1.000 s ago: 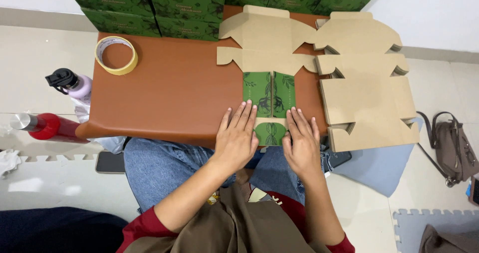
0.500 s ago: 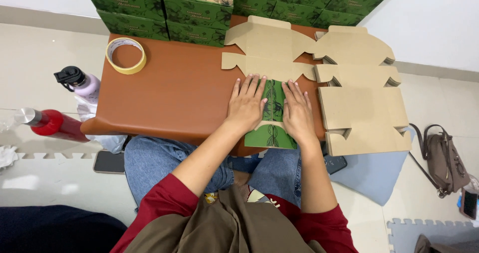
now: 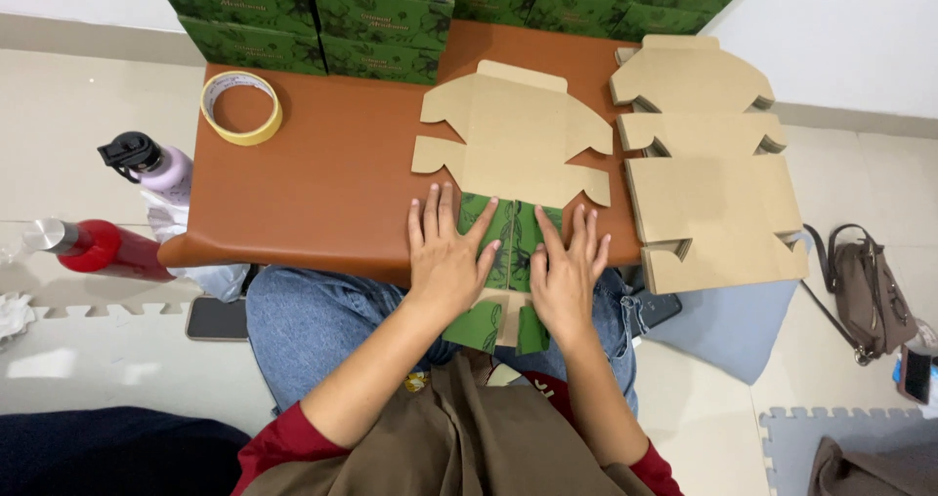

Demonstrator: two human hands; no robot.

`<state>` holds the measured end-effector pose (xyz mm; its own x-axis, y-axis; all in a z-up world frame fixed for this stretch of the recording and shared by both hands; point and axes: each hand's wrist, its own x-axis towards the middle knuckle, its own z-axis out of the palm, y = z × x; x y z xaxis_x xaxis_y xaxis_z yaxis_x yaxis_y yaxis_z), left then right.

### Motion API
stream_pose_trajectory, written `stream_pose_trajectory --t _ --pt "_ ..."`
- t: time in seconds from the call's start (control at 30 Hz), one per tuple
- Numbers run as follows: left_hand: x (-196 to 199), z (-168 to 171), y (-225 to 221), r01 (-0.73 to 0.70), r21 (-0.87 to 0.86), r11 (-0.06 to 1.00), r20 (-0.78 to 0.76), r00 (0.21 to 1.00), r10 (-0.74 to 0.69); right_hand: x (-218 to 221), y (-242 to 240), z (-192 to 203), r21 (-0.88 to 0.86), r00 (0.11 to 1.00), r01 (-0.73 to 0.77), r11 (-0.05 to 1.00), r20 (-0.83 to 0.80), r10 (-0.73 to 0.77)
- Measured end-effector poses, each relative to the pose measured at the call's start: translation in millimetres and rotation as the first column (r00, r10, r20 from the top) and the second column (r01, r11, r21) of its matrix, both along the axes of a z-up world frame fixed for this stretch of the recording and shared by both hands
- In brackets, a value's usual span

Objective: Folding and assembling cardboard boxes from flat printed templates by following pre-scored lines and tucking in flaps.

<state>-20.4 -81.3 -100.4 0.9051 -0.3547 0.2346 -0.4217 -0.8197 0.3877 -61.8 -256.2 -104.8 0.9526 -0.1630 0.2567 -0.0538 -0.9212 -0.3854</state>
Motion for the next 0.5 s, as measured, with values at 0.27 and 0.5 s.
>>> stream_pose_trajectory --t 0.27,0.5 --pt "11.8 9.4 1.4 0.076 -0.142 0.987 -0.022 0.997 -0.080 10.6 1.4 7.0 0.088 0.994 -0.106 0.990 0.028 0.104" --pt "32.8 25.5 9.9 0.135 -0.096 0.986 -0.137 0.980 -0.147 30.8 -24.3 -11.8 -0.111 0.991 -0.130 0.985 0.002 0.131"
